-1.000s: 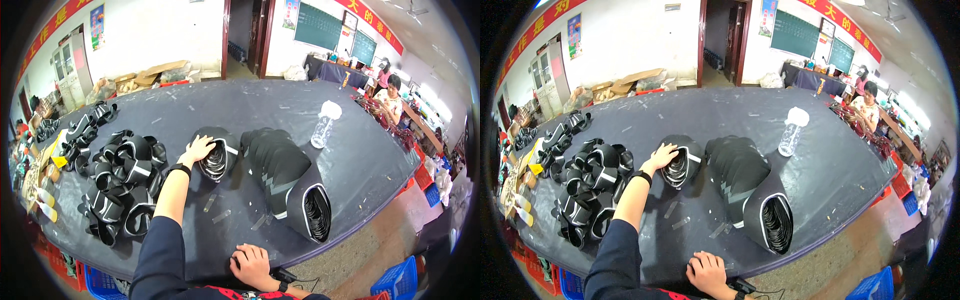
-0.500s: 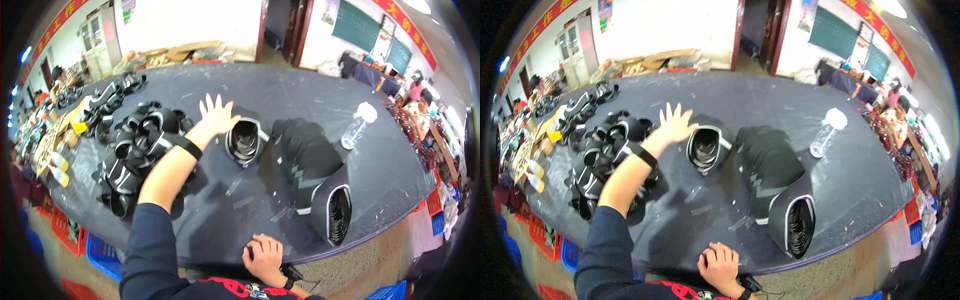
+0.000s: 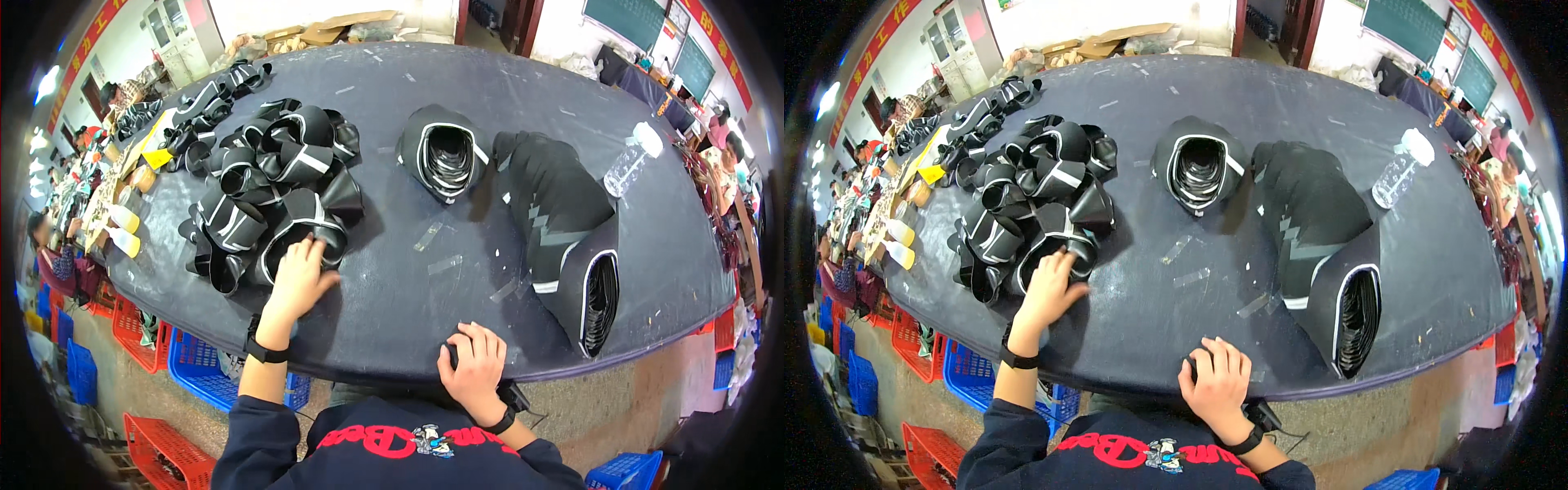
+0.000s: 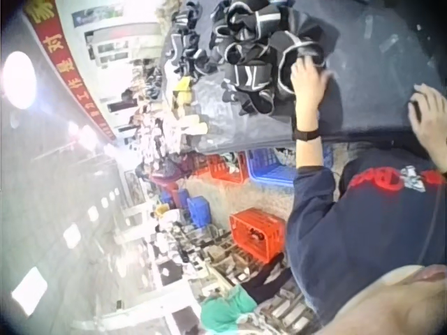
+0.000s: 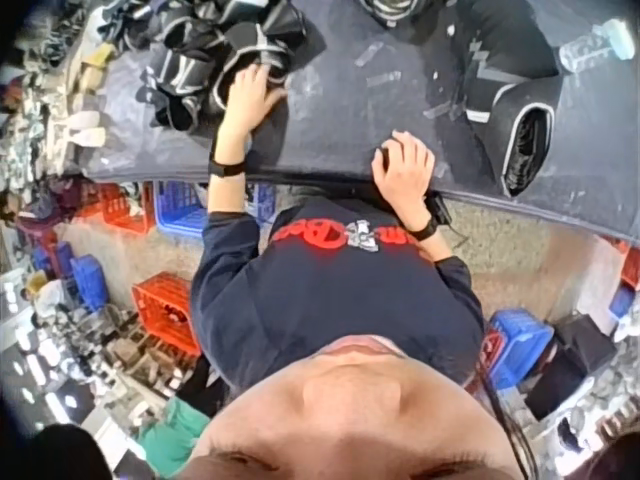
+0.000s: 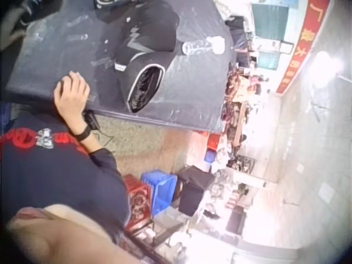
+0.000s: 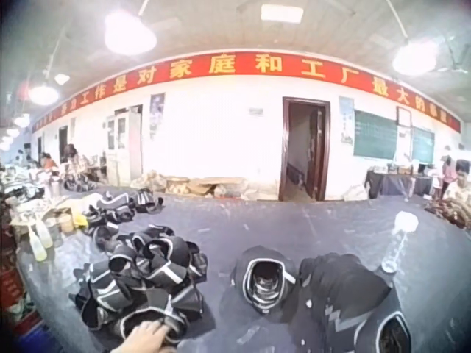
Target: Applying adhesive strips or components to the heel section of shoe uppers.
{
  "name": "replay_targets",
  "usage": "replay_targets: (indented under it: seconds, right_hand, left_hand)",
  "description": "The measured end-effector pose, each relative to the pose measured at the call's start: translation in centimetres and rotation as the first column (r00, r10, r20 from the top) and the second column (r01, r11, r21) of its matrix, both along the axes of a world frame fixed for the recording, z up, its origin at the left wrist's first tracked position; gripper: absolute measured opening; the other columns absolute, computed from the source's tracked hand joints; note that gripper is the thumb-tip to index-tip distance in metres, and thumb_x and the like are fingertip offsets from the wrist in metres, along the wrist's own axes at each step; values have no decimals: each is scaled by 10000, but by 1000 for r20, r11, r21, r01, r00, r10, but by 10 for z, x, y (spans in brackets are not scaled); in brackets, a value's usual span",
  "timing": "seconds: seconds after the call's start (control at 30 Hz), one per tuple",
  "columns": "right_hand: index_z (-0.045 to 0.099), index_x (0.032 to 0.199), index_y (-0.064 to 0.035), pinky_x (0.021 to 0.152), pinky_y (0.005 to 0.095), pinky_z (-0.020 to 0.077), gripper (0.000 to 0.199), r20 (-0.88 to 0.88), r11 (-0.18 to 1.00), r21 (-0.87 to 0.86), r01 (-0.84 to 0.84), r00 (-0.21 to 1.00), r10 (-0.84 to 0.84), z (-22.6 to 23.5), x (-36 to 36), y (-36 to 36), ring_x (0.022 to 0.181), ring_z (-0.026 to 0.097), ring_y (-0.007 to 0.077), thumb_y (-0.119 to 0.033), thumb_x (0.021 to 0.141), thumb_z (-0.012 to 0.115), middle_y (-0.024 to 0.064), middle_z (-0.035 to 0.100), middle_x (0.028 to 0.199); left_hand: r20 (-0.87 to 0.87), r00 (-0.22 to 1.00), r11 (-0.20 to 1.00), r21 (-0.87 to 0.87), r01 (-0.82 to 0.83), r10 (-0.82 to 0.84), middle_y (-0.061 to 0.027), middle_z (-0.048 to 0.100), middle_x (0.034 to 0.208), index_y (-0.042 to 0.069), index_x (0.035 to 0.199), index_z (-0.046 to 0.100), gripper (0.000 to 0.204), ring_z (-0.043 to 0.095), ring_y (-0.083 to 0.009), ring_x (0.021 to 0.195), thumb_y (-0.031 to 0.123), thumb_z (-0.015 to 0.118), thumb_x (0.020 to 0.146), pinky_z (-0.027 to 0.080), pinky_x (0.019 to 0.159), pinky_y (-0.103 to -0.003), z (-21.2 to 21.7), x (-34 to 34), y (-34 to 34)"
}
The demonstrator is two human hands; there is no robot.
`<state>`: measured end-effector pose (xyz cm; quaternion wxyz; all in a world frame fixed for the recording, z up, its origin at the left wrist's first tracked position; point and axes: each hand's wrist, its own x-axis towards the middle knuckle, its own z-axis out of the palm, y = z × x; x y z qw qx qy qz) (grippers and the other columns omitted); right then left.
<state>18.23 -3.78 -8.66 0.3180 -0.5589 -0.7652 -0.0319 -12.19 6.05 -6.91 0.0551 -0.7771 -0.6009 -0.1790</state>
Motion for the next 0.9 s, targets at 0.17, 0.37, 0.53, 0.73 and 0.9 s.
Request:
replay_targets:
  seconds: [0.17,0.37,0.53,0.73,0.9]
  right_hand:
    - [594,849,-102,859,408,380,178,-33,1000,-20,-1,999,0,4,-1,-3,1030,537,265,-168,702,667,69,588,1031]
    - [566,1033,-21,870,374,401,293,-503,936,-115,-332,832,233,37,-10,-13,1021,538,284,-164,793,654,142,570,1064]
    - [529,1125,34,818,306,455,344,-765,851,-108,-514,590,259,59,-35,-3,914,583,212,-159,856,624,129,589,1044]
    - [583,1138,33,721,194,411,260,-989,709,-134,-692,44,-144,47,-35,-6,801,499,34,-127,939,533,10,628,969]
    - [607,1091,32,733,201,418,234,-870,697,-1,-717,-343,-354,74,-41,-8,828,531,61,-113,912,566,7,635,940]
  left_hand:
    - [359,931,993,71,-94,62,-209,611,981,-23,1158,523,277,603,-361,883,78,500,902,475,770,-393,27,0,-12]
    - [858,512,997,54,-53,-19,-56,629,857,-52,1050,589,195,553,-107,790,70,534,909,439,688,-255,63,47,-62]
    - [912,404,993,22,115,-67,-34,579,755,-41,900,631,94,503,-83,687,32,574,885,398,616,-223,65,101,-89]
    - [975,221,978,-36,204,-10,11,556,714,-49,859,636,115,438,-44,653,45,580,892,347,567,-202,57,109,-94]
    - [849,-316,795,-181,579,423,-57,649,840,-55,950,641,202,578,-96,737,122,553,907,449,657,-219,51,107,-91]
